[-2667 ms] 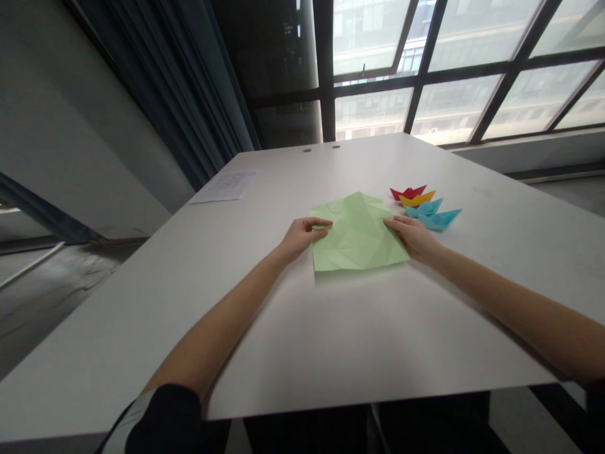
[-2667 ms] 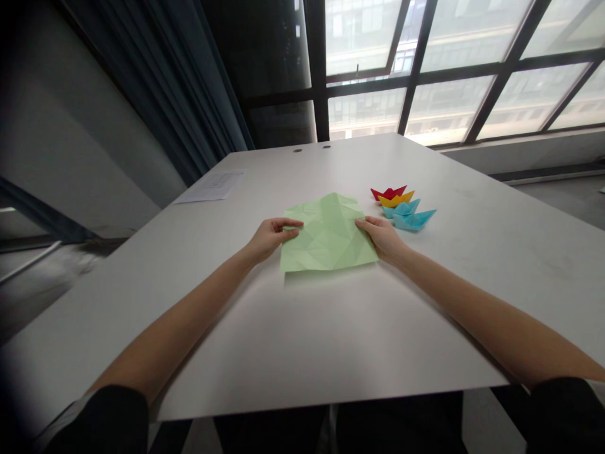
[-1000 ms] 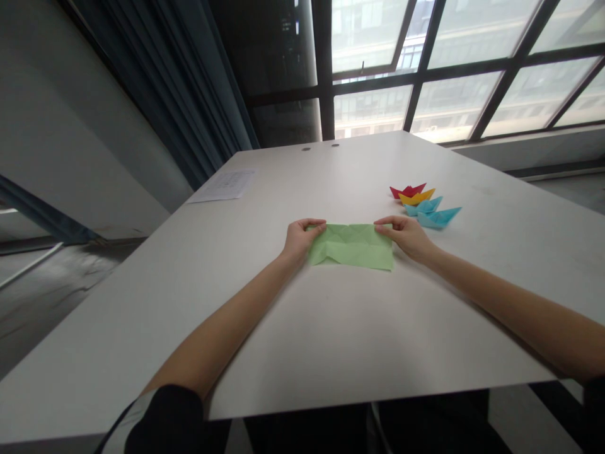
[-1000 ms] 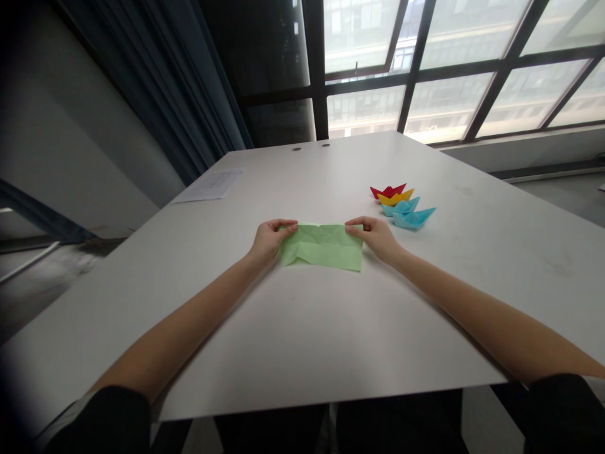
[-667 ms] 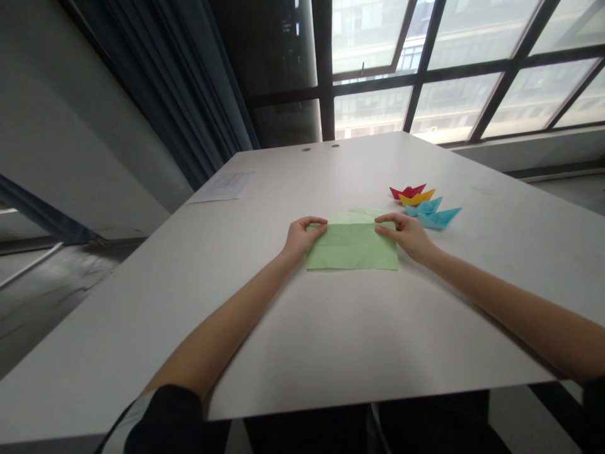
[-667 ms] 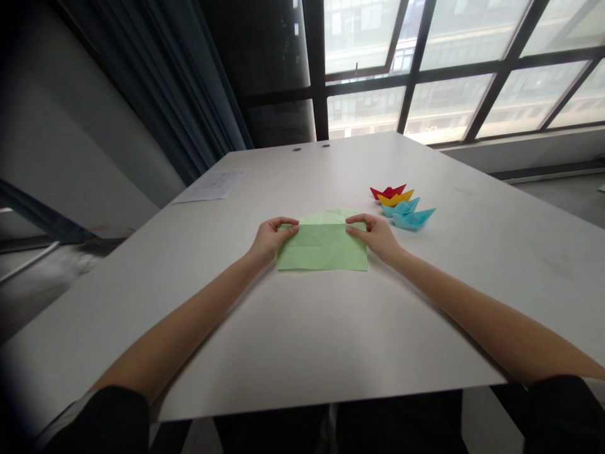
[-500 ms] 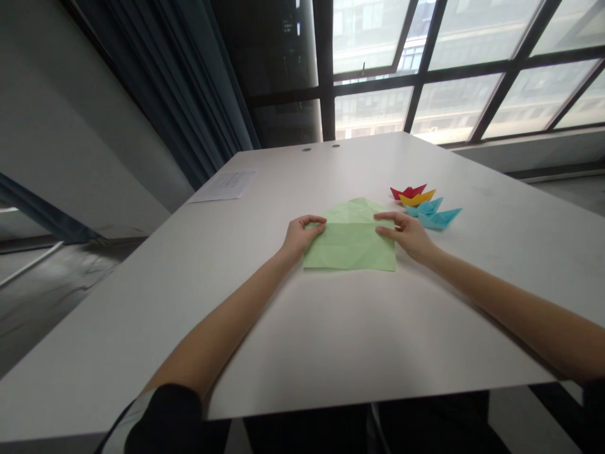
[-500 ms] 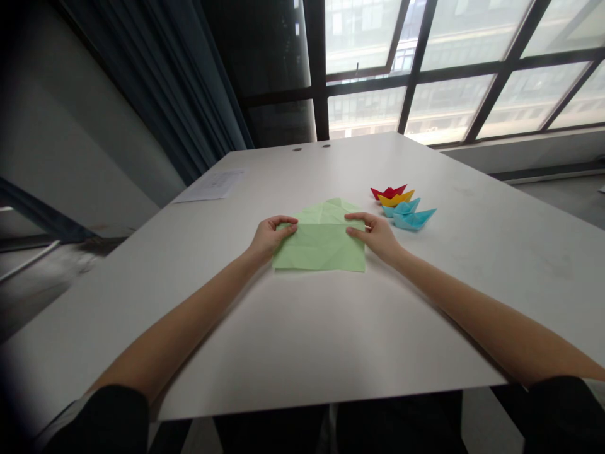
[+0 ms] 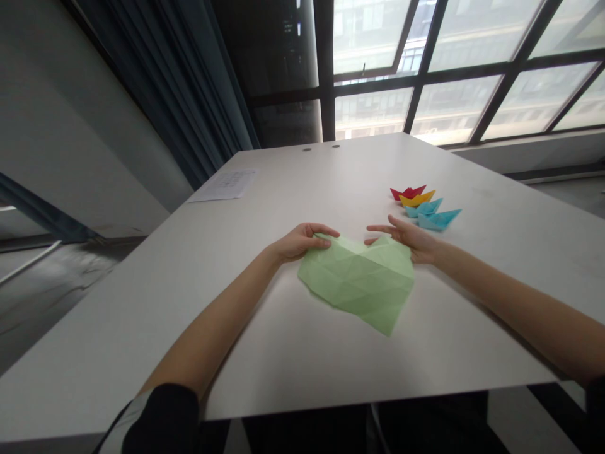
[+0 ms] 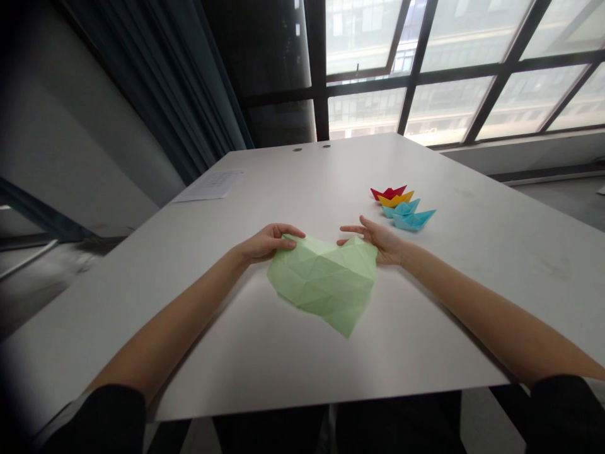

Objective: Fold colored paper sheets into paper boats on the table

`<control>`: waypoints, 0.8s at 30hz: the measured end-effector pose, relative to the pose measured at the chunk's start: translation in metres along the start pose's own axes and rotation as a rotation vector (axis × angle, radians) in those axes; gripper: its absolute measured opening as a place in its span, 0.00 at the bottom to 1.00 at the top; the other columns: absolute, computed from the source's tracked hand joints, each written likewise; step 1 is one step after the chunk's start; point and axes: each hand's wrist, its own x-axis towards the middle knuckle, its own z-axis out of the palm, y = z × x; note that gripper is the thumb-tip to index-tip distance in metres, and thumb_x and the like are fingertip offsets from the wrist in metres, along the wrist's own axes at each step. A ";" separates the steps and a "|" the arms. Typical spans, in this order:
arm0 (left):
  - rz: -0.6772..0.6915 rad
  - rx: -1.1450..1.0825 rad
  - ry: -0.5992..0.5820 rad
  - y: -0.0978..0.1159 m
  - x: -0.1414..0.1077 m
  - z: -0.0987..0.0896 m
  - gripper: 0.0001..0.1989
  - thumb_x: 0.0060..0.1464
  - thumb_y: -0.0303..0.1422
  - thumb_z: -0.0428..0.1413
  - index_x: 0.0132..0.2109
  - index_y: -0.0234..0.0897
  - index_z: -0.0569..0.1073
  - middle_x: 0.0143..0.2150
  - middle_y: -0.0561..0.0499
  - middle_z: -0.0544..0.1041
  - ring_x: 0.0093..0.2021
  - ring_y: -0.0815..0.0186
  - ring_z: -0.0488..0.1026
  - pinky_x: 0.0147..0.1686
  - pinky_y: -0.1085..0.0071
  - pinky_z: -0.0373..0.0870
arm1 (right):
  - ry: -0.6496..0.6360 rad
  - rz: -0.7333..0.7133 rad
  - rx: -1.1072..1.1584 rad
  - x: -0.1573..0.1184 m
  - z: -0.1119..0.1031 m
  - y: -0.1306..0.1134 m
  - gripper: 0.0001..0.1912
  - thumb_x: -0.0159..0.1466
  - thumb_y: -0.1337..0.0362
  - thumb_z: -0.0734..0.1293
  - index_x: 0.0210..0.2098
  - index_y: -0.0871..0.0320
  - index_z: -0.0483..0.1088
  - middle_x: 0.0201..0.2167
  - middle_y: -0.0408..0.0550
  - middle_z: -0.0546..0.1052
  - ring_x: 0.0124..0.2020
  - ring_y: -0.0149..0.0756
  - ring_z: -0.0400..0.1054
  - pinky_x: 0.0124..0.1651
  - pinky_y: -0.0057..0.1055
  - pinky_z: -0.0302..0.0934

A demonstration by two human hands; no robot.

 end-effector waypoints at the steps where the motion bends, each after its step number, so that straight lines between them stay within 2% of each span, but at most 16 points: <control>1: 0.009 0.004 -0.005 0.000 0.000 0.001 0.18 0.35 0.30 0.66 0.38 0.34 0.77 0.33 0.44 0.79 0.31 0.63 0.75 0.34 0.66 0.72 | -0.033 0.038 0.008 -0.001 0.002 0.000 0.24 0.62 0.48 0.54 0.48 0.58 0.65 0.43 0.54 0.75 0.43 0.41 0.71 0.48 0.44 0.63; 5: 0.039 0.015 -0.025 0.003 -0.003 0.004 0.18 0.32 0.30 0.67 0.36 0.35 0.77 0.35 0.44 0.78 0.30 0.62 0.75 0.34 0.65 0.72 | -0.075 0.118 -0.012 -0.006 0.008 -0.001 0.15 0.60 0.57 0.60 0.42 0.56 0.69 0.43 0.50 0.76 0.40 0.39 0.72 0.44 0.39 0.66; 10: 0.045 0.029 -0.073 0.006 -0.005 0.007 0.17 0.33 0.30 0.66 0.36 0.35 0.77 0.35 0.44 0.78 0.30 0.63 0.75 0.33 0.66 0.72 | -0.089 0.095 -0.117 -0.010 0.011 0.000 0.15 0.56 0.60 0.64 0.43 0.56 0.69 0.41 0.51 0.77 0.37 0.40 0.73 0.37 0.37 0.69; 15: 0.004 0.030 -0.047 0.004 -0.003 0.007 0.20 0.34 0.31 0.66 0.39 0.35 0.76 0.35 0.44 0.78 0.31 0.62 0.75 0.34 0.66 0.72 | -0.090 0.015 -0.067 -0.009 0.010 0.002 0.13 0.51 0.67 0.69 0.38 0.56 0.70 0.34 0.47 0.78 0.32 0.36 0.74 0.34 0.33 0.69; 17: 0.008 0.000 -0.025 0.003 -0.002 0.006 0.26 0.34 0.33 0.66 0.45 0.36 0.74 0.35 0.44 0.78 0.31 0.62 0.75 0.34 0.65 0.71 | -0.032 -0.031 -0.037 -0.006 0.009 0.002 0.14 0.50 0.69 0.70 0.37 0.56 0.70 0.31 0.45 0.78 0.30 0.34 0.74 0.32 0.31 0.69; 20: 0.065 -0.080 0.058 0.002 -0.002 0.001 0.36 0.37 0.41 0.64 0.56 0.42 0.65 0.35 0.46 0.78 0.33 0.60 0.76 0.36 0.64 0.70 | 0.111 -0.135 -0.014 -0.002 0.006 0.002 0.14 0.51 0.70 0.69 0.37 0.54 0.71 0.32 0.45 0.79 0.29 0.33 0.74 0.33 0.30 0.70; 24: 0.159 -0.198 0.193 0.003 -0.001 -0.011 0.40 0.41 0.55 0.56 0.60 0.47 0.57 0.38 0.46 0.78 0.39 0.59 0.75 0.41 0.62 0.68 | 0.287 -0.284 -0.002 0.005 -0.002 0.001 0.14 0.52 0.68 0.68 0.40 0.54 0.71 0.34 0.46 0.78 0.32 0.34 0.74 0.37 0.33 0.70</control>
